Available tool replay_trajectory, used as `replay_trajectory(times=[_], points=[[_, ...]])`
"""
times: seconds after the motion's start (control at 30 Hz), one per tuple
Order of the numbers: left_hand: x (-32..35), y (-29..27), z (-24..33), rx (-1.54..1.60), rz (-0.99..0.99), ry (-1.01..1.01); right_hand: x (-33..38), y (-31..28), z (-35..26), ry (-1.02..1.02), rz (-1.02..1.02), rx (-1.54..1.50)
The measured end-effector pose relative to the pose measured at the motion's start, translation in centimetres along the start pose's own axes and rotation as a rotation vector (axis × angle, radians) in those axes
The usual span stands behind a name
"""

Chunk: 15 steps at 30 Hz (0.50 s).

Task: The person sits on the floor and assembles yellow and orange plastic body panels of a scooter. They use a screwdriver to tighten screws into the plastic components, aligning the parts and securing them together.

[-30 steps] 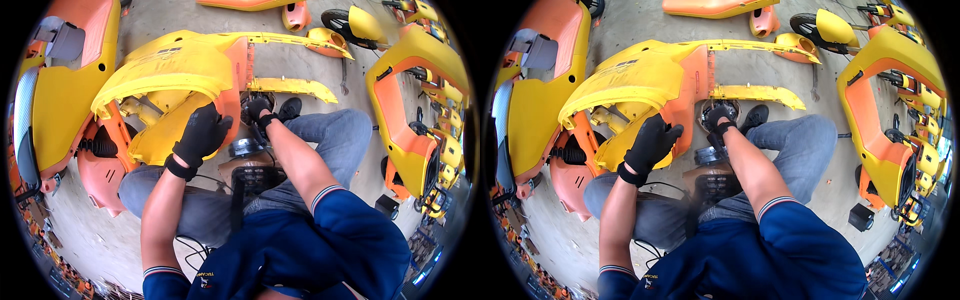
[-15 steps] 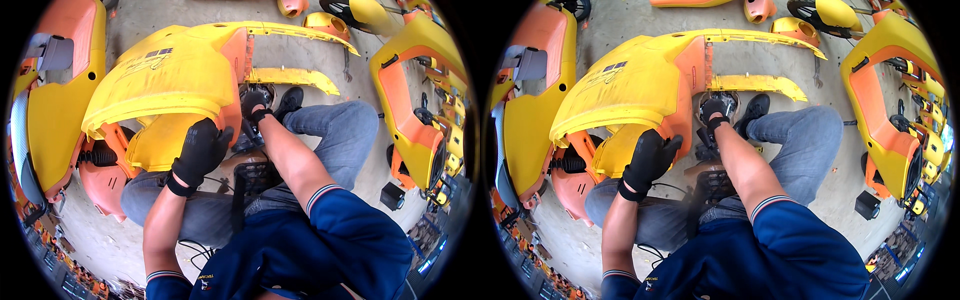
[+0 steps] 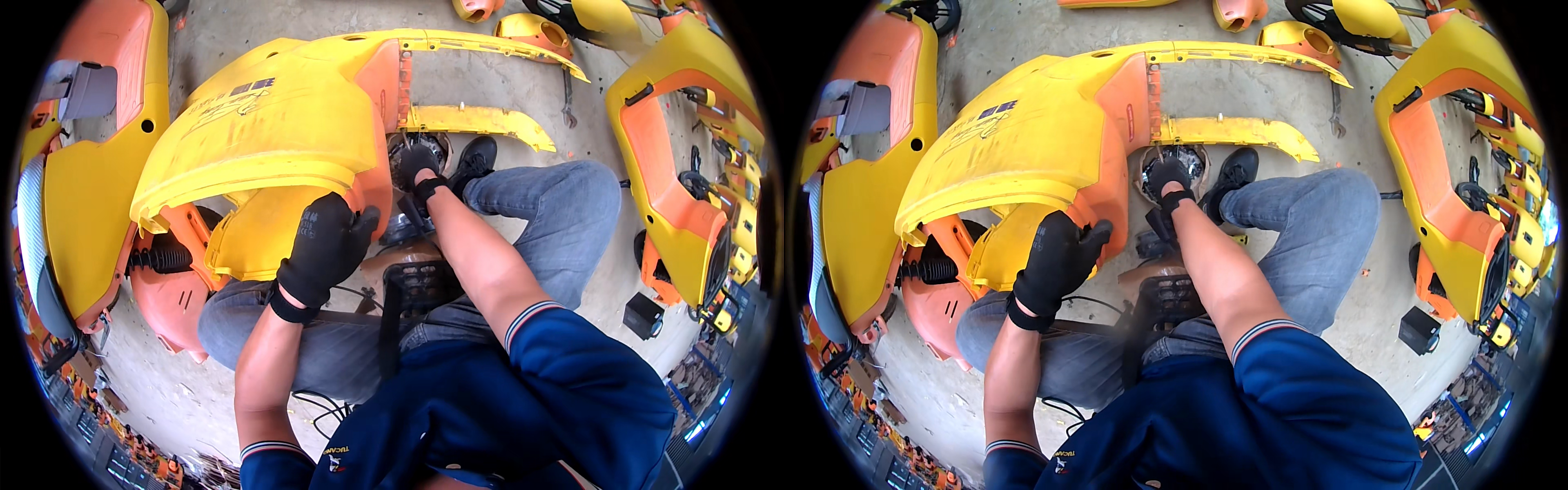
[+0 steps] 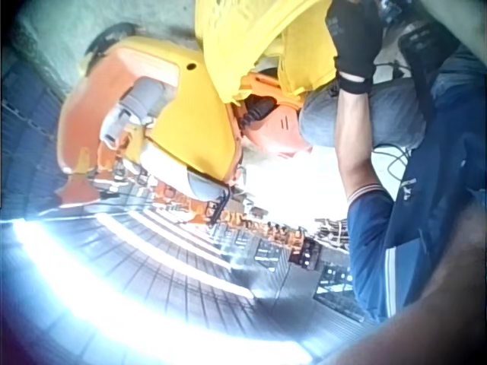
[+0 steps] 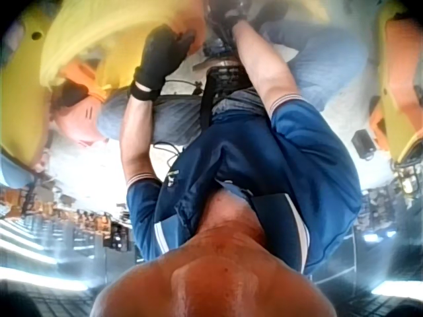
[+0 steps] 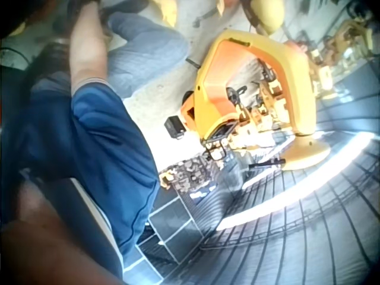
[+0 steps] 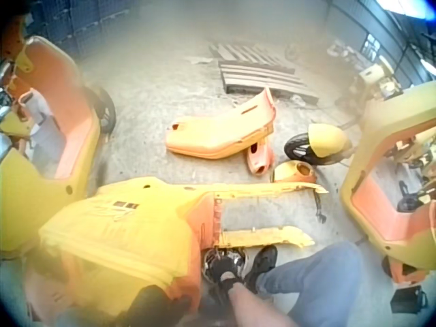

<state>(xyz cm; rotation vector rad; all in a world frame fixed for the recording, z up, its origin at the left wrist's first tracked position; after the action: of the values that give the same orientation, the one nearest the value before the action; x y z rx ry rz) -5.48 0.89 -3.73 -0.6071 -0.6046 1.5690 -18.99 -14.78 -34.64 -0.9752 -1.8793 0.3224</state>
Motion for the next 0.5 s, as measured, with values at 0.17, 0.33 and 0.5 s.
replay_trajectory(times=[0.17,0.33,0.5], points=[[0.4,0.2,0.1,-0.097,-0.041,0.088,0.1,1.1,-0.9,-0.105,0.214,0.595],[0.2,0.1,0.5,0.037,-0.038,-0.058,-0.8,-0.1,-0.1,-0.027,-0.045,0.047],[0.2,0.0,0.7,0.001,-0.037,0.009,-0.2,-0.8,0.6,0.247,-0.440,-0.726]])
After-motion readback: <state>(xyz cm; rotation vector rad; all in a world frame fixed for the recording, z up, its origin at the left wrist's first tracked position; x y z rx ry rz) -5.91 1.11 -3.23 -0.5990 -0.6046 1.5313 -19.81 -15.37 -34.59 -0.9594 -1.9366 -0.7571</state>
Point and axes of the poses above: each hand's wrist, its own x-axis away from the middle knuckle, its own y-axis out of the palm, z = x × y, the point moved 3 cm from there along -x, towards the middle knuckle, and after that the axes turned 7 degrees about y, right-handed, at the moved point
